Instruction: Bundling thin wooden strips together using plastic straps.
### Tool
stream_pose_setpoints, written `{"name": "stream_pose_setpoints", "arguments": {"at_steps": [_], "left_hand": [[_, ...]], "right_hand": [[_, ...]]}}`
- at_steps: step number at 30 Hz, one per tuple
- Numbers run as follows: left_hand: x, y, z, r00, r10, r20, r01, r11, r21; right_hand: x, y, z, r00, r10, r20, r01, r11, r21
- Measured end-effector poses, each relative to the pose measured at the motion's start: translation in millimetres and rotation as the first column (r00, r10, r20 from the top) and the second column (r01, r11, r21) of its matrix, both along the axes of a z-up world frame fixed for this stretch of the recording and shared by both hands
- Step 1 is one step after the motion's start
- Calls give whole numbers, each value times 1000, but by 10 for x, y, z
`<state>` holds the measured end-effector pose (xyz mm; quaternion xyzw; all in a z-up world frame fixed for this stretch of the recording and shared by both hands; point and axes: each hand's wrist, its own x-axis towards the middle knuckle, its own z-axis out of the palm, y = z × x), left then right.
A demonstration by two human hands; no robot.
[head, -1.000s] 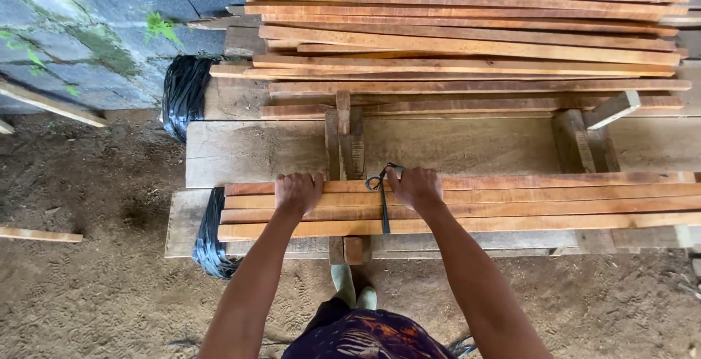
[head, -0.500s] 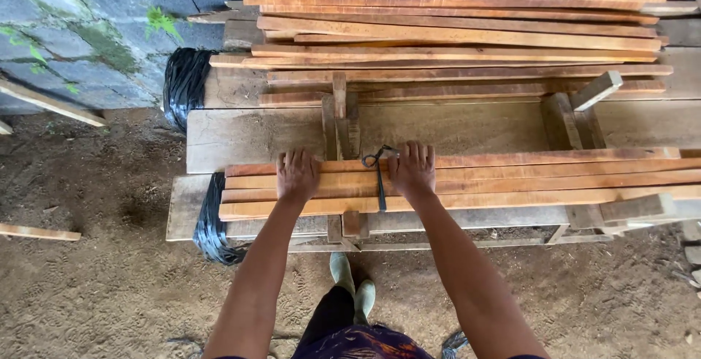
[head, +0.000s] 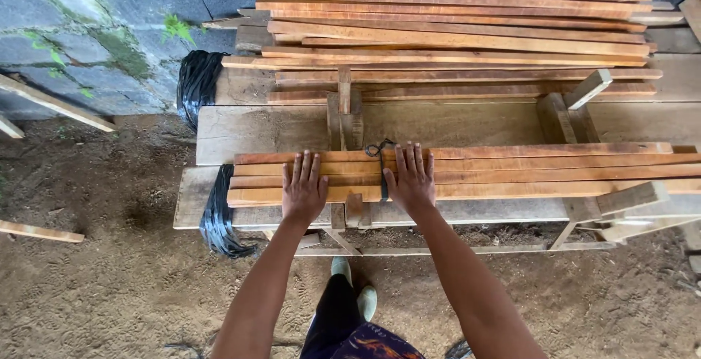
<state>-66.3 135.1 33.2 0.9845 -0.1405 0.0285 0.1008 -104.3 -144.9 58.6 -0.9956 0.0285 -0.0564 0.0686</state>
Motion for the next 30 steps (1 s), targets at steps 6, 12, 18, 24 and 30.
{"name": "stream_pose_setpoints", "arguments": {"at_steps": [6,12,18,24,30], "left_hand": [[34,27,-42,999,-6,-49,7,1000,15],[48,109,49,978,-88,-187,95,995,30],[-299,317,-249,956,-167,242,191,978,-81],[-428,1077,-704,771,-59,635,301,911,-281],[-625,2025,-952,817,570,89,-413,686,-599]], "right_hand": [[27,-17,17,995,-16,-101,15,1000,-13],[-10,-50,82,995,42,-94,-41,999,14],[-129,79,117,982,-61,-181,61,998,-3],[-167,123,36,932,-121,-342,125,992,-11],[-209,120,194,922,-74,-381,82,997,6]]}}
